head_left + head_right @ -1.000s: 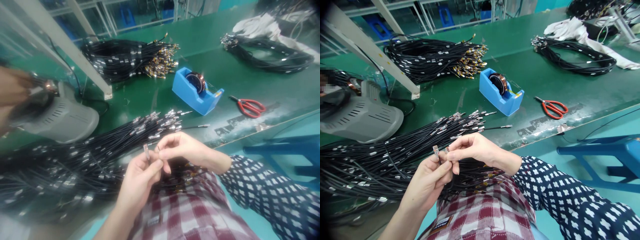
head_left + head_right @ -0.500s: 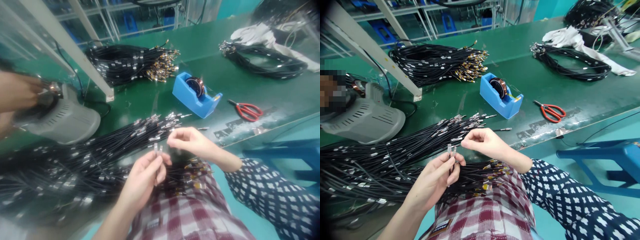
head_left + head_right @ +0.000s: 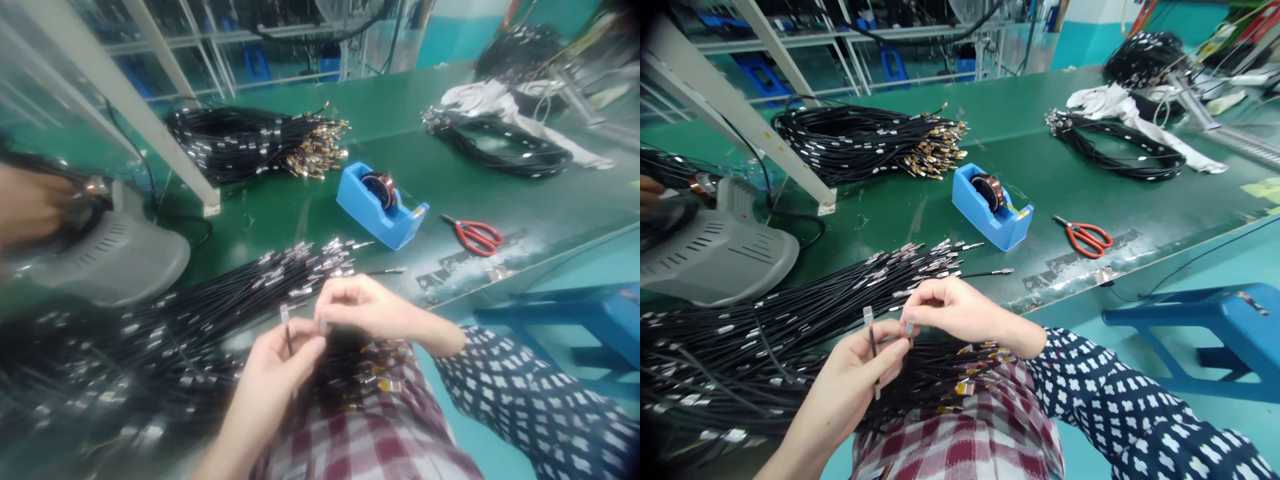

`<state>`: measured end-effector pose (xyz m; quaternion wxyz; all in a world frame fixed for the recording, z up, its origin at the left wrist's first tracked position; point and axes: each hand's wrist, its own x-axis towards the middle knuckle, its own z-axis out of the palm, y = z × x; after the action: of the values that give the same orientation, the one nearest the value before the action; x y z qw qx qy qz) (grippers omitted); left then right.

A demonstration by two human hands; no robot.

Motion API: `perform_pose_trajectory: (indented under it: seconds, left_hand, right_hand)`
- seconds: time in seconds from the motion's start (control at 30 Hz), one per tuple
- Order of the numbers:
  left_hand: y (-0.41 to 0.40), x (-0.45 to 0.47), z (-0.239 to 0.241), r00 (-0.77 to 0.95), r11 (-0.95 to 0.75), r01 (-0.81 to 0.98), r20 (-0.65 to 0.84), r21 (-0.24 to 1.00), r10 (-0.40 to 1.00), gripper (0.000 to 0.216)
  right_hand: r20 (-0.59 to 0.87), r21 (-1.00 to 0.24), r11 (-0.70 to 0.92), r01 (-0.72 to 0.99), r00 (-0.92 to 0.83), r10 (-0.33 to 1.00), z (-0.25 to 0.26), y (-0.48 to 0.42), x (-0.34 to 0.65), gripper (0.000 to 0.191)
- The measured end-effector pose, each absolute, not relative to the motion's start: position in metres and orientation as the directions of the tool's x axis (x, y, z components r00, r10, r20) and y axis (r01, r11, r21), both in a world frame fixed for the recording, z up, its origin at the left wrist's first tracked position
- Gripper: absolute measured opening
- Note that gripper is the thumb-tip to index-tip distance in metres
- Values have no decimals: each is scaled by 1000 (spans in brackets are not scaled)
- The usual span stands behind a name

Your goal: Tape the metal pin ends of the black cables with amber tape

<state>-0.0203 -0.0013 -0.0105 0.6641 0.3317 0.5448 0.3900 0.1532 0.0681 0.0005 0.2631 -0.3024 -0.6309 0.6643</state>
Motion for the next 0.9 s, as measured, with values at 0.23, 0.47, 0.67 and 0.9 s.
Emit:
perform_pose_trajectory:
  seconds: [0.23, 0.47, 0.67, 0.9]
  left_hand:
    - [-1, -20, -14, 23, 531, -167, -535, 831, 845, 37]
    - [-2, -13, -10, -50, 493, -218, -514, 843, 857, 40]
    - [1, -21, -23, 10, 512, -201, -521, 835, 854, 46]
    - [0, -22, -20, 9, 513, -207, -522, 833, 853, 45]
  right_hand:
    - [255, -848, 310, 429, -182, 950, 14, 111, 210, 15]
    - [84, -468, 2, 884, 43, 996, 38, 170, 287, 22]
    - [-63, -602, 17, 799, -69, 996, 38, 173, 288, 20]
    - [-181, -768, -134, 627, -12, 983, 49, 172, 283, 15]
